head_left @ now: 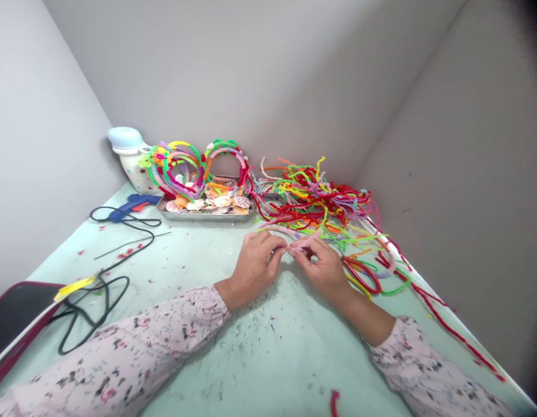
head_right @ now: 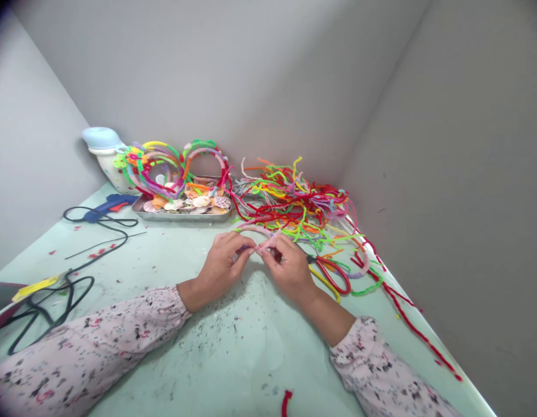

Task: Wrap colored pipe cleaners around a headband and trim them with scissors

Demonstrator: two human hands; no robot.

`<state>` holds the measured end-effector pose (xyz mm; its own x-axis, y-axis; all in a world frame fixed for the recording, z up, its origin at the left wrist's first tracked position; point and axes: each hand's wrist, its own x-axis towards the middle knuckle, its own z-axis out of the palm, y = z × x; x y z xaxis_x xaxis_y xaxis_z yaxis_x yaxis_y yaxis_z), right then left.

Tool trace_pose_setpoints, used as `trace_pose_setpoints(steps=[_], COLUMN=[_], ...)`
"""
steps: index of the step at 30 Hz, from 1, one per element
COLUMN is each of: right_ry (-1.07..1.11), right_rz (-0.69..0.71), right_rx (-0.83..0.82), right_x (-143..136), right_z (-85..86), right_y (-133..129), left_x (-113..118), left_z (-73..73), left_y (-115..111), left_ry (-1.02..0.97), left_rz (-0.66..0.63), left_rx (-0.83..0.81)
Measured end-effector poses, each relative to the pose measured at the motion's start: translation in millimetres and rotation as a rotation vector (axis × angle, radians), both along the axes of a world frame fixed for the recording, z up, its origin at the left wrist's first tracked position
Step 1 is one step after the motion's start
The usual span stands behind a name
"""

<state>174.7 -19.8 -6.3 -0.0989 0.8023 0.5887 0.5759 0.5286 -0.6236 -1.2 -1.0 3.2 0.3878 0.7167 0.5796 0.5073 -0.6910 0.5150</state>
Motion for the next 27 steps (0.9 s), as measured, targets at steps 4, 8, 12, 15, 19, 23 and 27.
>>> trace_pose_setpoints(steps=[4,8,12,15,19,23,27], right_ry=[-0.003,-0.004,0.003,0.007,0.013,0.024,0.046], right_rz=[-0.009,-0.007,0.009,0.007,-0.003,-0.009,-0.009], right_rx=[-0.007,-0.025,-0.032,-0.033,-0.041,-0.06,-0.074], right_x=[-0.7,-1.6,-1.4,-1.5,-2.6,-3.2,-3.0], right_z=[1.0,1.7,1.7,2.6,4.5,4.5,3.3], right_y=[-0.7,0.2,0.6,0.1,-1.4,-1.8,-1.1], left_x=[0.5,0.6,0.3,0.2,0.5,0.9,0.7], left_z=[-1.3,-0.1,2.7,3.4,2.7,2.4,3.3], left_y=[0.3,0.1,0.0,-0.3,-0.9,-1.3,-1.9], left_ry=[-0.003,0.006,0.013,0.021,0.036,0.044,0.041], left_rz=[-0.004,0.002,0.011,0.015,0.012,0.014,0.02], left_rx=[0.012,0.005,-0.009,-0.009,-0.002,-0.007,-0.012])
